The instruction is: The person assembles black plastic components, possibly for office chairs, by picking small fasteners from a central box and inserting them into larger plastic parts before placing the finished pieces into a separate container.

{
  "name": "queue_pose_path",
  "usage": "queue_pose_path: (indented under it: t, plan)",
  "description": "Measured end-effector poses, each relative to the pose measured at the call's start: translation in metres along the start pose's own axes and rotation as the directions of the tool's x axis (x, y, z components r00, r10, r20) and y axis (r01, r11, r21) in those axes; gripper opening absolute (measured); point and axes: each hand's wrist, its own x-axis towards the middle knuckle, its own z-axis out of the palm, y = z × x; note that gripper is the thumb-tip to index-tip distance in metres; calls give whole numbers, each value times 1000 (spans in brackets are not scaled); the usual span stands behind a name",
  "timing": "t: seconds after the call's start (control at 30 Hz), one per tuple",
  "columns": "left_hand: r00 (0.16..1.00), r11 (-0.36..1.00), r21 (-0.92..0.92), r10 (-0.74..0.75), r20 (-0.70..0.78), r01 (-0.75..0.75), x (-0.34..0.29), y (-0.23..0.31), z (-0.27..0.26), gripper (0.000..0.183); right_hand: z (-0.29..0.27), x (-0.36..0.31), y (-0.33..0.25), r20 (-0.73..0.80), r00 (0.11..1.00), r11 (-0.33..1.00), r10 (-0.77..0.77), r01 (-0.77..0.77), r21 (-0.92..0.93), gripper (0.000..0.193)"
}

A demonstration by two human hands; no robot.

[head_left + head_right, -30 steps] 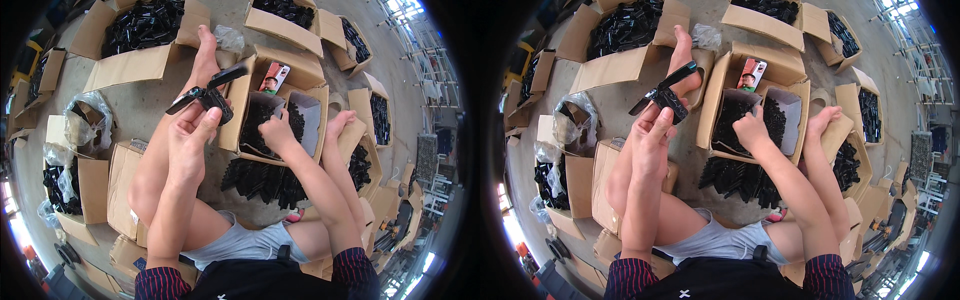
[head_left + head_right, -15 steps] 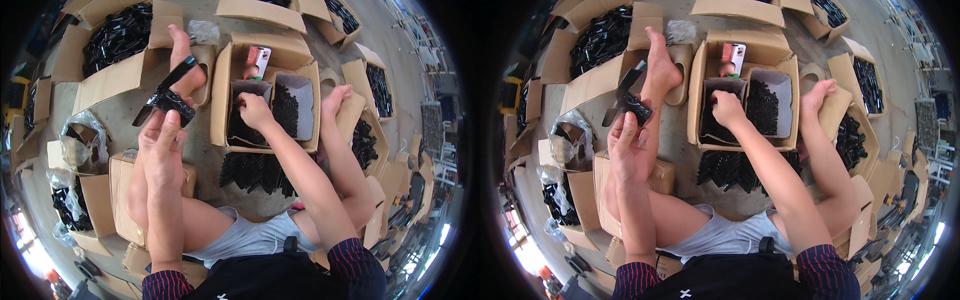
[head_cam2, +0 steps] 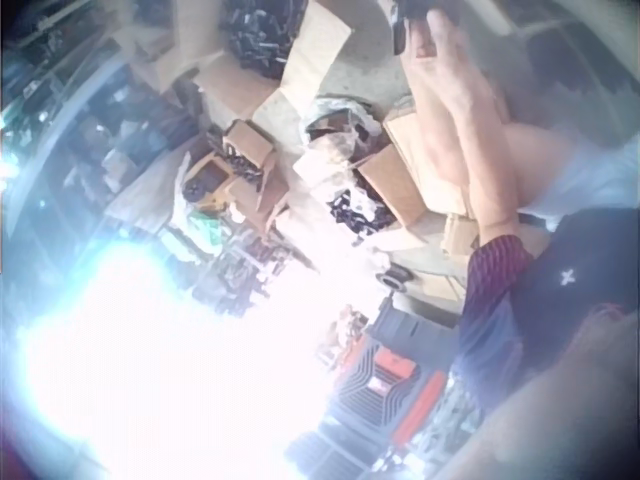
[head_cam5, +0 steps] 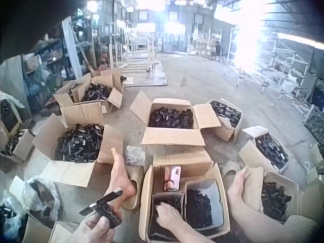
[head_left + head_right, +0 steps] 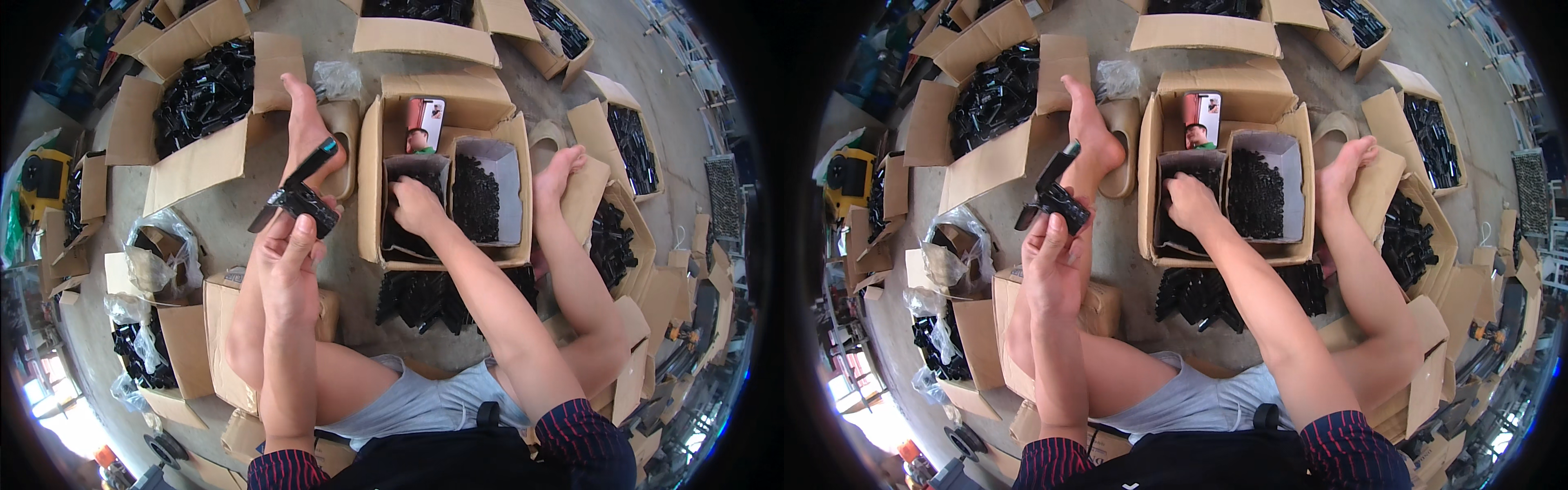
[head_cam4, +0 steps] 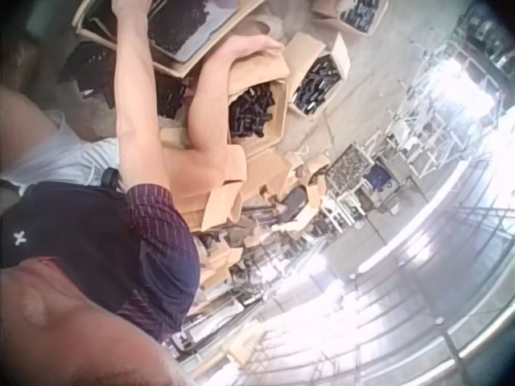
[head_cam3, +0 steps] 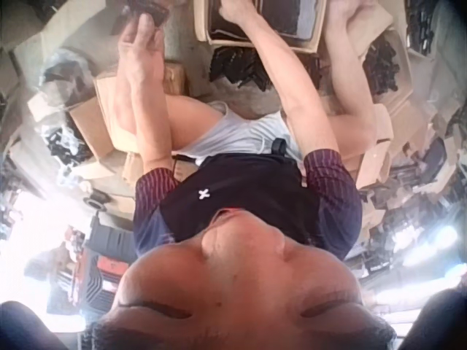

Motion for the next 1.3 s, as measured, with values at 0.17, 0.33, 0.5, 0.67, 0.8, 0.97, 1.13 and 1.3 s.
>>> queue_pose_path:
  t: [0.17,0.33,0.5,0.67,0.8,0.97,1.13,1.3]
  plan:
    - [1000,999,-36,-10,21,10,2,6,11,33,-8,-7,-10,-156,954,847,255,-143,512,22]
    - [999,995,-81,-53,1,53,0,19,29,32,-65,-45,-38,138,919,92,371,-184,979,23]
    - [995,996,-76,-42,87,49,-2,8,28,25,-92,-78,-48,147,924,-53,352,-137,989,35]
    - [993,993,-113,-23,114,36,-2,0,35,25,-123,-96,-106,-57,974,337,218,-20,941,40]
    - [973,995,-91,-15,229,36,0,-11,27,35,-142,-103,-140,-182,980,466,76,127,876,31]
    - [968,995,-94,2,249,22,-3,-15,31,40,-136,-104,-147,-232,969,417,80,179,891,17]
    - [971,993,-116,12,237,16,-8,-20,34,46,-125,-106,-147,-401,908,538,117,282,795,15]
    - [978,990,-144,18,209,12,-11,-23,38,52,-109,-108,-155,-547,808,561,218,355,748,14]
